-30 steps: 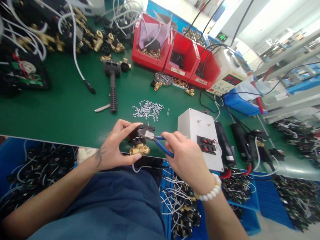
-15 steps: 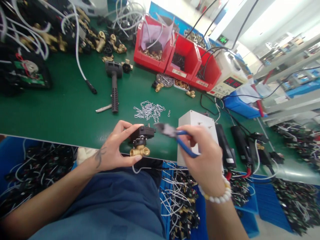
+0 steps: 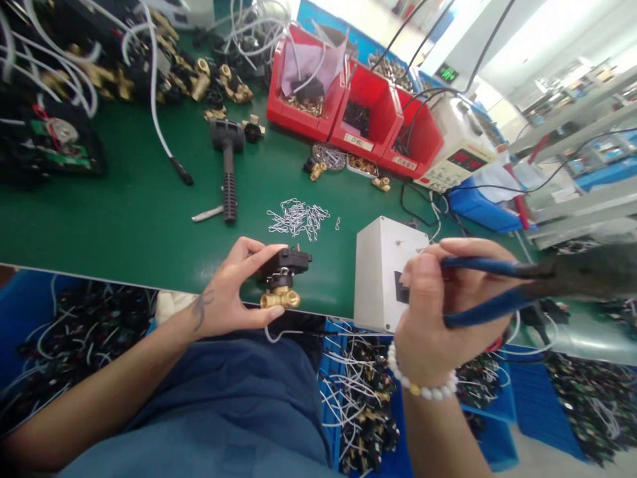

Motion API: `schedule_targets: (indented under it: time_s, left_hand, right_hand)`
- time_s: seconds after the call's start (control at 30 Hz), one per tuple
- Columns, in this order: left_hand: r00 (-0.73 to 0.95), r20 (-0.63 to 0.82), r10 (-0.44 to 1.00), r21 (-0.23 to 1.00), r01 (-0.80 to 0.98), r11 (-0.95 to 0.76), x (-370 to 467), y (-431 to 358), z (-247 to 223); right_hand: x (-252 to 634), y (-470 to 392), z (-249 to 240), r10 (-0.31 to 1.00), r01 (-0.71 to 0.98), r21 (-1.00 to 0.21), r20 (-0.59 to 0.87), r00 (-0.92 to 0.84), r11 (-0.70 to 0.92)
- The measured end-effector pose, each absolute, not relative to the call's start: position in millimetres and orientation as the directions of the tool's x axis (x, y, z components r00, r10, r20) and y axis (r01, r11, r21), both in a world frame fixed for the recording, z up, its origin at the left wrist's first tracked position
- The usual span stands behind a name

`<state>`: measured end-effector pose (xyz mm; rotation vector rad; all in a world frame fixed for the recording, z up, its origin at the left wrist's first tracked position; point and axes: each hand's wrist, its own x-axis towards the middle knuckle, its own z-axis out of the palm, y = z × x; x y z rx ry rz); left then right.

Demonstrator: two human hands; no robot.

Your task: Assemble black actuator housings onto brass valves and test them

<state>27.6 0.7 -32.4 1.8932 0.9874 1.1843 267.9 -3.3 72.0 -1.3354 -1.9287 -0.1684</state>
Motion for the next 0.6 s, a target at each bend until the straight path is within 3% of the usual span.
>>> schedule_targets:
  time_s: [0.07, 0.13, 0.17, 0.23, 0.3, 0.33, 0.4, 0.5, 0.57, 0.6]
  left_hand:
    - [0.297, 0.407, 0.864, 0.845, 0.236, -0.48, 27.6, 0.6, -32.3]
    - [0.292, 0.419, 0.86, 0.843, 0.226, -0.488, 27.9, 0.5, -33.0]
    - [0.289, 0.426, 0.858, 0.842, 0.222, -0.492, 28.1, 0.6, -33.4]
    - [0.284, 0.433, 0.856, 0.84, 0.216, -0.497, 28.4, 0.9, -34.3]
    - [0.286, 0.437, 0.853, 0.837, 0.218, -0.502, 28.4, 1.3, -35.1]
    - [0.287, 0.441, 0.851, 0.834, 0.221, -0.506, 28.3, 1.6, -35.4]
    - [0.293, 0.445, 0.846, 0.827, 0.228, -0.513, 27.9, 1.9, -35.7]
    - [0.296, 0.436, 0.85, 0.829, 0.235, -0.507, 27.6, 1.8, -35.8]
    - [0.297, 0.433, 0.851, 0.831, 0.233, -0.505, 28.0, 1.7, -35.7]
    - [0.296, 0.436, 0.85, 0.831, 0.23, -0.506, 28.2, 1.7, -35.7]
  right_hand:
    - [263.5, -4.2, 68.2, 0.771, 0.818, -0.268, 0.564, -0.295, 0.509]
    - [259.4, -4.9, 68.0, 0.828, 0.809, -0.224, 0.302, -0.473, 0.544]
    - [258.2, -5.1, 69.2, 0.838, 0.816, -0.212, 0.24, -0.49, 0.538]
    - [257.3, -5.1, 71.7, 0.85, 0.849, -0.237, 0.375, -0.369, 0.473]
    - [257.1, -4.9, 71.2, 0.739, 0.84, -0.326, 0.663, -0.125, 0.434]
    - [256.9, -4.8, 69.8, 0.686, 0.825, -0.343, 0.724, -0.072, 0.449]
    - [256.2, -4.9, 67.1, 0.718, 0.806, -0.309, 0.669, -0.192, 0.504]
    - [256.6, -5.4, 70.0, 0.822, 0.803, -0.214, 0.285, -0.493, 0.556]
    - [257.7, -5.3, 75.1, 0.862, 0.848, -0.227, 0.303, -0.406, 0.479]
    - [257.9, -5.2, 76.7, 0.862, 0.864, -0.271, 0.414, -0.293, 0.424]
